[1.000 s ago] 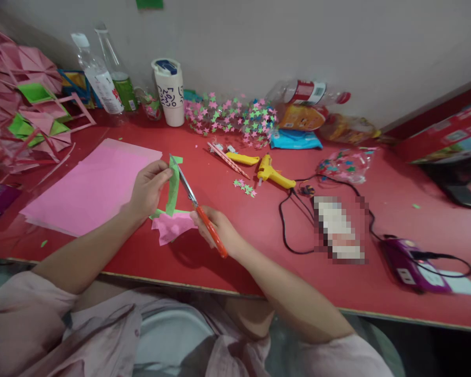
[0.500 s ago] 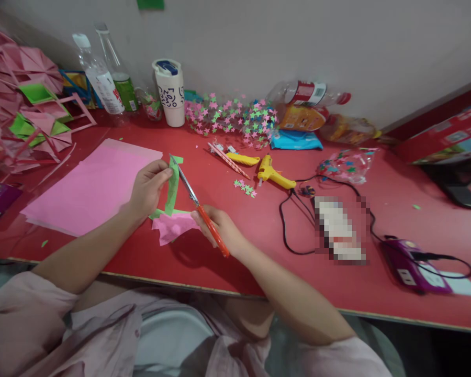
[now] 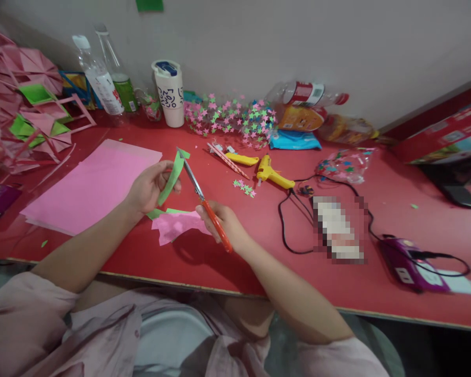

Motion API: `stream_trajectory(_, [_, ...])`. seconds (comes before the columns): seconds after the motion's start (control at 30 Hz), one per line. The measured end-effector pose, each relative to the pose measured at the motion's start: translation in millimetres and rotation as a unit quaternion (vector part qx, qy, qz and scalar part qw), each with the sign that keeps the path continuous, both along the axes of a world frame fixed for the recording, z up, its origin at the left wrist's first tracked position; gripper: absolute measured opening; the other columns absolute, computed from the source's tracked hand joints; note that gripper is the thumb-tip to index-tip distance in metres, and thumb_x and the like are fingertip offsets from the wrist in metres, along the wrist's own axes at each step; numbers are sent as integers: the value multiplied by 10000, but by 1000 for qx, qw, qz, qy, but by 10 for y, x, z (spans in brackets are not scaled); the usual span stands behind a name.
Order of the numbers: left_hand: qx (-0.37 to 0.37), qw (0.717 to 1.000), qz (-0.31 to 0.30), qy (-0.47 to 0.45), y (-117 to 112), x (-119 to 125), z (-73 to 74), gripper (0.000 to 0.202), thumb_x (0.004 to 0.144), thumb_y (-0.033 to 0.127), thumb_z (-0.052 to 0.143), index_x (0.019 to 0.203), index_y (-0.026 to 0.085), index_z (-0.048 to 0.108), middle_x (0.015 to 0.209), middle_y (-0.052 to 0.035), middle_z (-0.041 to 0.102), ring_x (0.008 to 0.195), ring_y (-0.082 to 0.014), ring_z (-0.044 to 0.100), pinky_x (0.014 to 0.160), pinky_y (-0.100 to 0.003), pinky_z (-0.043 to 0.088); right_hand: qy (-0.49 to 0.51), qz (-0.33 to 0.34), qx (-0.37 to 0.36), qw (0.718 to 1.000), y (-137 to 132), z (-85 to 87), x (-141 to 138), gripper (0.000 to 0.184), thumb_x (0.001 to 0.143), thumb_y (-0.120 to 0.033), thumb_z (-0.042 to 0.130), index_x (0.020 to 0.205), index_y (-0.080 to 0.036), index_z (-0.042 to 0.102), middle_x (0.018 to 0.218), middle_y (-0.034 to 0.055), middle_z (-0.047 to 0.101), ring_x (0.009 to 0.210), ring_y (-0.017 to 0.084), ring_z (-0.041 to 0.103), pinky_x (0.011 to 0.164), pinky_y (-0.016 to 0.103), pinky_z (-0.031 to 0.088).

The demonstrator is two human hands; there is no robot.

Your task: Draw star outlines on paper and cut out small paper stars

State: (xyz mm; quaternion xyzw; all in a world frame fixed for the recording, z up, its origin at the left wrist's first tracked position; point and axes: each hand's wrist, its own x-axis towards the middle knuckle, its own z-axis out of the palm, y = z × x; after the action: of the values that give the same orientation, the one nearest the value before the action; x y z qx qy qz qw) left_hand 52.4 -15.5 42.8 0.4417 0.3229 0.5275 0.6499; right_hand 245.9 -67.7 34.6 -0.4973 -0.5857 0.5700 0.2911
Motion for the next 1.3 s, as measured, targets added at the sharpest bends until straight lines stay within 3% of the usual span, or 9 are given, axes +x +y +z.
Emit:
stream_trajectory(0.17, [-37, 995, -96, -5, -49, 0, 46, 136, 661, 212, 640, 766, 145, 583, 467, 39, 562, 379, -56, 470, 405, -175, 358, 48, -39, 16, 998, 15, 16, -8, 484, 769, -671, 507, 669, -213, 386, 412, -102, 350, 289, 42, 303, 294, 196, 276])
stream_trajectory(0.3, [-44, 997, -28, -59, -17, -1, 32, 82, 660, 165, 633, 675, 146, 555, 509, 35, 572, 443, -40, 498, 453, -158, 397, 54, -40, 42, 997, 43, 8, 11, 475, 791, -664, 488, 670, -218, 380, 398, -109, 349, 278, 44, 305, 302, 199, 297])
stream_trajectory(0.5, [-80, 982, 93, -146, 70, -29, -12, 124, 679, 115, 631, 734, 179, 541, 595, 49, 614, 546, -42, 585, 557, -148, 474, 34, -49, 31, 998, 46, 26, -23, 465, 802, -625, 507, 636, -221, 349, 393, -102, 337, 289, 48, 317, 309, 200, 288])
stream_trajectory(0.7, [-140, 958, 135, -209, 118, -30, -7, 124, 759, 136, 602, 655, 159, 539, 590, 40, 587, 503, -19, 534, 573, -158, 474, 40, -42, 2, 998, 13, 33, -51, 444, 783, -602, 540, 655, -222, 350, 411, -105, 327, 315, 52, 323, 328, 204, 279])
stream_trajectory(0.77, [-153, 959, 115, -208, 116, -13, -24, 161, 787, 177, 591, 635, 156, 545, 598, 24, 594, 513, -30, 540, 586, -174, 482, 34, -38, 4, 999, 7, 19, -53, 452, 775, -616, 538, 653, -219, 357, 414, -101, 337, 323, 54, 327, 335, 207, 284])
stream_trajectory(0.87, [-163, 972, 16, -169, 73, 33, -79, 192, 810, 300, 585, 705, 141, 616, 640, -13, 628, 568, -64, 581, 595, -196, 491, 21, -33, 15, 999, -1, -6, -60, 473, 759, -634, 546, 638, -217, 358, 415, -94, 351, 330, 55, 333, 346, 209, 282])
stream_trajectory(0.93, [-142, 979, -53, -138, 32, 66, -117, 235, 793, 355, 601, 784, 127, 655, 681, -35, 647, 630, -88, 609, 609, -203, 495, 8, -30, 25, 999, -8, -19, -64, 465, 762, -627, 548, 642, -213, 373, 417, -92, 358, 333, 55, 338, 355, 210, 281])
stream_trajectory(1.0, [-106, 985, -63, -123, 4, 83, -138, 213, 765, 330, 633, 827, 129, 667, 697, -32, 648, 656, -90, 612, 618, -198, 491, -2, -31, 36, 999, -14, -23, -63, 448, 775, -613, 543, 655, -210, 390, 426, -92, 368, 336, 56, 345, 361, 211, 285])
stream_trajectory(1.3, [34, 988, 138, -53, 77, 21, -90, 171, 815, 305, 579, 727, 163, 614, 686, -11, 632, 619, -82, 589, 578, -209, 460, 5, -35, 21, 999, -15, 21, -63, 447, 792, -605, 528, 646, -216, 365, 422, -89, 359, 335, 56, 336, 354, 210, 297])
